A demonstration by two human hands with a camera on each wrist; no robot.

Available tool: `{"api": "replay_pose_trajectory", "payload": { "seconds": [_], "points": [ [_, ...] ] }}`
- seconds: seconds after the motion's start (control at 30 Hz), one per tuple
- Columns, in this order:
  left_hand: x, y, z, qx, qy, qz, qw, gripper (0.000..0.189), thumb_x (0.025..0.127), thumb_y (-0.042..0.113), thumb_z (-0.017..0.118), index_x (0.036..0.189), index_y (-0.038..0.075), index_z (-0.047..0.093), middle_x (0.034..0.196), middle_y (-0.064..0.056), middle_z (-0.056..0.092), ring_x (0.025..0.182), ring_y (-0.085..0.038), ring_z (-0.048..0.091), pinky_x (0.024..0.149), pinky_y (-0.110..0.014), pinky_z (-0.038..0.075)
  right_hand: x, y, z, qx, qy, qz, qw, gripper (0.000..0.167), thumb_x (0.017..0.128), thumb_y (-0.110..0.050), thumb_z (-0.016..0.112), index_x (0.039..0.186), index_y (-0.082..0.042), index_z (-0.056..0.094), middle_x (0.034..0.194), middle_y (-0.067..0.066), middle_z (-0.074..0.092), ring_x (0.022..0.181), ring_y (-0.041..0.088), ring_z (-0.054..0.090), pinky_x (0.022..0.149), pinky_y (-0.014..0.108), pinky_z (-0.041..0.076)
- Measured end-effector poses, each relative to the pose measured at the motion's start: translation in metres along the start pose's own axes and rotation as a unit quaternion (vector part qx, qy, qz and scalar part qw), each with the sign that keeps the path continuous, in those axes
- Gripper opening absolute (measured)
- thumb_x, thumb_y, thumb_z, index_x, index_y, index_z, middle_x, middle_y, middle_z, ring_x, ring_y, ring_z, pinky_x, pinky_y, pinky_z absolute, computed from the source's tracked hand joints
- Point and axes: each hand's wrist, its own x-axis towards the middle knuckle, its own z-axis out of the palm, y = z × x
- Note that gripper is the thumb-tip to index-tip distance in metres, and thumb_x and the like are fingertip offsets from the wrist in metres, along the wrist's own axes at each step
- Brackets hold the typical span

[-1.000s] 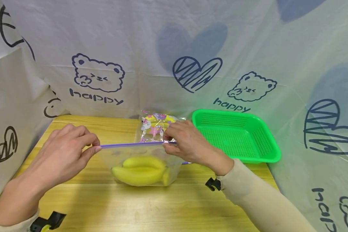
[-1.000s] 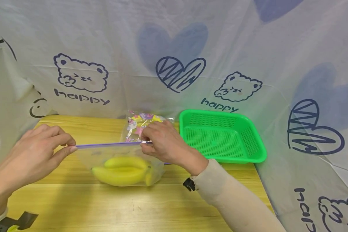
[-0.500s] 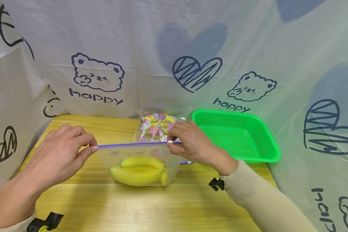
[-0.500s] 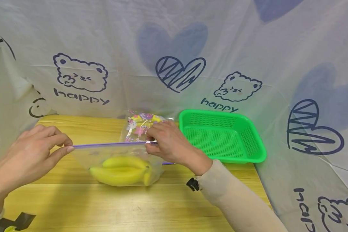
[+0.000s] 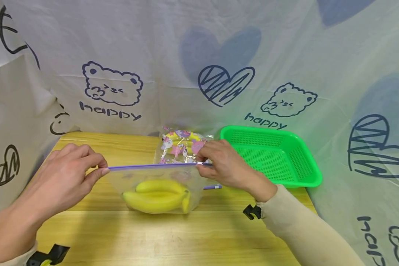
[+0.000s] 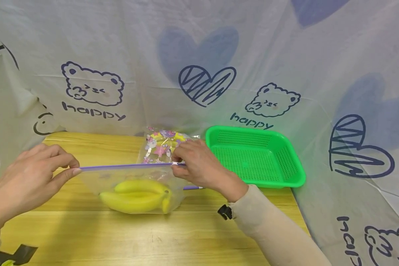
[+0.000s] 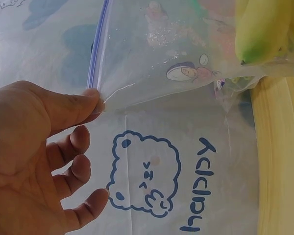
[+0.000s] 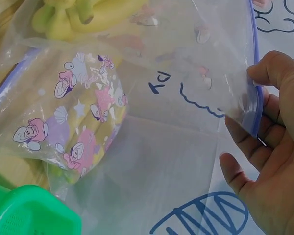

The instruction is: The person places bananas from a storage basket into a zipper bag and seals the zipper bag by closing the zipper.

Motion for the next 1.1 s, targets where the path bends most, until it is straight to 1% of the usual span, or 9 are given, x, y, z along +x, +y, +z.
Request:
{"api": "replay_pose_trajectory", "payload": {
  "seconds": [0.17, 0.33, 0.43, 0.6, 0.83, 1.0, 1.1],
  "points": [
    [-0.001, -0.002, -0.001, 0.0, -0.008, -0.009, 0.9999, 0.01, 0.089, 0.017, 0.083, 0.093, 0.023, 0.075, 0.096, 0.004, 0.067, 0.097, -0.028, 0.056, 0.079, -0.053, 0.041, -0.004, 0.004, 0.0, 0.009, -0.003, 0.01, 0.9999, 0.009, 0.091, -0.017, 0.074, 0.092, -0.014, 0.065, 0.09, -0.003, 0.068, 0.089, 0.018, 0.063, 0.081, 0.038, 0.041],
    [-0.002, -0.003, -0.002, 0.0, -0.007, -0.009, 0.9999, 0.01, 0.089, 0.017, 0.083, 0.093, 0.023, 0.075, 0.096, 0.004, 0.067, 0.097, -0.028, 0.057, 0.08, -0.054, 0.042, -0.008, 0.006, -0.003, 0.01, -0.014, 0.027, 0.9995, 0.01, 0.092, -0.017, 0.075, 0.092, -0.015, 0.065, 0.092, -0.004, 0.068, 0.089, 0.017, 0.061, 0.082, 0.037, 0.041],
    [-0.003, -0.004, -0.003, 0.001, -0.008, -0.012, 0.9999, 0.01, 0.089, 0.017, 0.083, 0.092, 0.023, 0.075, 0.096, 0.005, 0.067, 0.096, -0.027, 0.056, 0.08, -0.053, 0.041, -0.01, 0.008, -0.003, 0.006, -0.014, 0.029, 0.9995, 0.01, 0.091, -0.016, 0.075, 0.092, -0.015, 0.065, 0.091, -0.004, 0.067, 0.089, 0.015, 0.061, 0.083, 0.038, 0.042],
    [-0.004, -0.006, -0.003, 0.004, -0.008, -0.017, 0.9998, 0.01, 0.09, 0.016, 0.082, 0.092, 0.024, 0.075, 0.094, 0.006, 0.066, 0.094, -0.025, 0.054, 0.078, -0.051, 0.039, -0.012, 0.012, -0.003, 0.009, -0.009, 0.027, 0.9996, 0.01, 0.091, -0.015, 0.075, 0.091, -0.015, 0.065, 0.09, -0.004, 0.067, 0.088, 0.017, 0.062, 0.083, 0.04, 0.043],
    [-0.003, -0.007, -0.002, 0.004, 0.008, -0.001, 1.0, 0.013, 0.087, 0.014, 0.084, 0.091, 0.023, 0.075, 0.092, 0.007, 0.066, 0.093, -0.025, 0.055, 0.074, -0.047, 0.037, -0.013, 0.014, -0.004, 0.009, -0.014, 0.031, 0.9994, 0.01, 0.092, -0.016, 0.074, 0.092, -0.015, 0.065, 0.089, -0.005, 0.066, 0.088, 0.015, 0.06, 0.084, 0.039, 0.043],
    [-0.002, -0.007, -0.002, 0.006, 0.012, 0.001, 0.9999, 0.014, 0.086, 0.014, 0.084, 0.09, 0.024, 0.075, 0.092, 0.006, 0.066, 0.092, -0.025, 0.055, 0.072, -0.046, 0.037, -0.013, 0.014, -0.005, 0.01, -0.023, 0.043, 0.9988, 0.009, 0.093, -0.017, 0.075, 0.093, -0.016, 0.066, 0.091, -0.005, 0.067, 0.089, 0.014, 0.06, 0.085, 0.04, 0.043],
    [-0.002, -0.008, -0.002, 0.007, 0.01, -0.005, 0.9999, 0.013, 0.087, 0.014, 0.084, 0.091, 0.023, 0.075, 0.093, 0.005, 0.067, 0.095, -0.028, 0.056, 0.073, -0.048, 0.038, -0.012, 0.014, -0.005, 0.014, -0.028, 0.053, 0.9981, 0.01, 0.094, -0.019, 0.075, 0.094, -0.016, 0.066, 0.092, -0.005, 0.068, 0.091, 0.015, 0.061, 0.085, 0.04, 0.044]
  ]
}}
